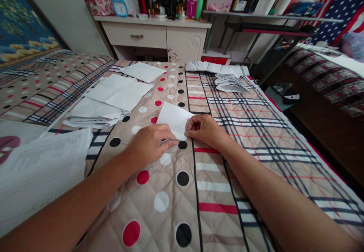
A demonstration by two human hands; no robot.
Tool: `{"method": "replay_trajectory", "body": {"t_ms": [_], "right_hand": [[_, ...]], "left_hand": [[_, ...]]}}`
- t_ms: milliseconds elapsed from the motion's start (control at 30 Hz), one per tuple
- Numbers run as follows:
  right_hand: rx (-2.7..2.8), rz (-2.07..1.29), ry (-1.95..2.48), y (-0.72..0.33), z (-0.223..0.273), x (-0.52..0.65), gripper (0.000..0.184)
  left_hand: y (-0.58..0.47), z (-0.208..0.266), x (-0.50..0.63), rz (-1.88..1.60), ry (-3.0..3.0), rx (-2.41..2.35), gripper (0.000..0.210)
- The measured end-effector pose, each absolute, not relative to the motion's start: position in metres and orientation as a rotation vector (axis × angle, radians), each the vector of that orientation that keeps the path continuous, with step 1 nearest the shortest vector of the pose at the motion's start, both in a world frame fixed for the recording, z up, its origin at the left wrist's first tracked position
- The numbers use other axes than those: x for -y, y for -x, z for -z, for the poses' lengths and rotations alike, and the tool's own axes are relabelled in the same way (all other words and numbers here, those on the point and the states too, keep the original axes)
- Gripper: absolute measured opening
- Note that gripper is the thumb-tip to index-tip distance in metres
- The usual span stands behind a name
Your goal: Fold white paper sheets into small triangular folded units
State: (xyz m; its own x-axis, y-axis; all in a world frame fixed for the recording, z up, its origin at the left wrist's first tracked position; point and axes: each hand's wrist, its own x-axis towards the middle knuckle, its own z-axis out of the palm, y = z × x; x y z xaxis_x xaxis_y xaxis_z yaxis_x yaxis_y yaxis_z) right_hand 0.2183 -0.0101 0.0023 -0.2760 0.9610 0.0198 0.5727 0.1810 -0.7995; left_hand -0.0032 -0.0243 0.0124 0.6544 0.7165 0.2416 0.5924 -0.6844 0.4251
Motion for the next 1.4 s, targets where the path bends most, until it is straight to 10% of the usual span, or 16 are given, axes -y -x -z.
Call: {"method": "replay_trajectory", "body": {"t_ms": [1400], "right_hand": [[1.945,-0.909,1.448,-0.219,0.001,0.008,0.006]], "left_hand": [[0.005,-0.017,0.017,-0.381,-2.156,-1.603,0.047]]}}
